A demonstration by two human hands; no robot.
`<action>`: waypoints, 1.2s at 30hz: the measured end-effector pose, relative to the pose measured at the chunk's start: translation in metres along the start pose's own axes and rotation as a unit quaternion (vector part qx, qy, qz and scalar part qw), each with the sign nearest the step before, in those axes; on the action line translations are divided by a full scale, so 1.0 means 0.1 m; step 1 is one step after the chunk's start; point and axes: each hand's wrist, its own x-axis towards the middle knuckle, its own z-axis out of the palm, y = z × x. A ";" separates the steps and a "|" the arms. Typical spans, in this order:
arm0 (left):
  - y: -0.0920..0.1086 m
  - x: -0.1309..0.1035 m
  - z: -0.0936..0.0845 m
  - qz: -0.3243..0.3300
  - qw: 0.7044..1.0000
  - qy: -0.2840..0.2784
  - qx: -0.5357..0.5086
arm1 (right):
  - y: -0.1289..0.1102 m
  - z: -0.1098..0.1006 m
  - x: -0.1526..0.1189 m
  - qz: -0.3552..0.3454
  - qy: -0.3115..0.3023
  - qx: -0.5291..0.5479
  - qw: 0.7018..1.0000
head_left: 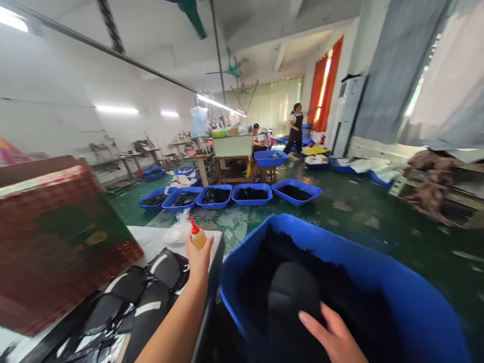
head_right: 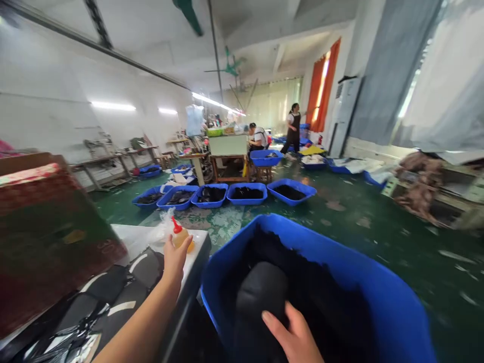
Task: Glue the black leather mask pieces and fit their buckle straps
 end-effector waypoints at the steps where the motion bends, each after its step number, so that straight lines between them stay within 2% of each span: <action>1: -0.02 -0.24 0.08 -0.007 0.999 -0.047 -0.023 | -0.08 0.04 -0.01 -0.016 -0.013 0.003 1.000; 2: -0.05 -0.51 0.14 -0.022 0.993 -0.108 -0.045 | -0.16 0.06 -0.02 -0.064 -0.030 -0.020 0.997; 4: -0.11 -1.02 0.22 -0.058 0.967 -0.235 -0.082 | -0.30 0.09 -0.05 -0.141 -0.025 -0.119 0.983; 5: -0.13 -1.24 0.24 -0.079 0.947 -0.293 -0.108 | -0.36 0.10 -0.07 -0.171 -0.013 -0.191 0.966; 6: -0.15 -1.41 0.25 -0.124 0.908 -0.369 -0.157 | -0.40 0.10 -0.10 -0.188 0.005 -0.270 0.944; 7: -0.15 -1.54 0.25 -0.147 0.886 -0.396 -0.189 | -0.44 0.08 -0.14 -0.193 0.021 -0.350 0.916; 9: -0.13 -1.68 0.24 -0.176 0.867 -0.405 -0.230 | -0.50 0.05 -0.21 -0.185 0.035 -0.487 0.853; 11: -0.09 -1.73 0.23 -0.176 0.875 -0.379 -0.244 | -0.54 -0.01 -0.28 -0.170 0.027 -0.569 0.804; 12: -0.07 -1.74 0.23 -0.178 0.871 -0.380 -0.255 | -0.56 -0.05 -0.31 -0.166 0.019 -0.590 0.790; 14: -0.04 -1.76 0.21 -0.197 0.850 -0.400 -0.280 | -0.59 -0.13 -0.35 -0.168 0.005 -0.603 0.780; 16: -0.04 -1.78 0.16 -0.226 0.834 -0.405 -0.299 | -0.59 -0.25 -0.38 -0.173 -0.001 -0.573 0.801; 17: -0.04 -1.78 0.12 -0.246 0.835 -0.390 -0.302 | -0.59 -0.31 -0.38 -0.179 -0.003 -0.532 0.827; 20: -0.05 -1.73 -0.02 -0.303 0.859 -0.290 -0.292 | -0.55 -0.51 -0.35 -0.189 -0.016 -0.333 0.924; 21: -0.04 -1.70 -0.06 -0.315 0.870 -0.256 -0.280 | -0.53 -0.56 -0.33 -0.184 -0.021 -0.267 0.946; 23: -0.04 -1.63 -0.10 -0.323 0.889 -0.204 -0.252 | -0.49 -0.64 -0.29 -0.162 -0.024 -0.178 0.970; 25: -0.05 -1.56 -0.10 -0.319 0.899 -0.185 -0.236 | -0.44 -0.69 -0.25 -0.145 -0.014 -0.138 0.980; 28: -0.10 -1.48 -0.07 -0.309 0.905 -0.186 -0.223 | -0.36 -0.77 -0.21 -0.146 0.025 -0.114 0.982; 33: -0.24 -1.31 -0.09 -0.321 0.913 -0.166 -0.190 | -0.21 -1.12 -0.15 -0.121 0.220 -0.065 0.966; 36: -0.31 -1.25 -0.05 -0.338 0.911 -0.170 -0.163 | -0.14 -1.33 -0.15 -0.097 0.289 -0.064 0.950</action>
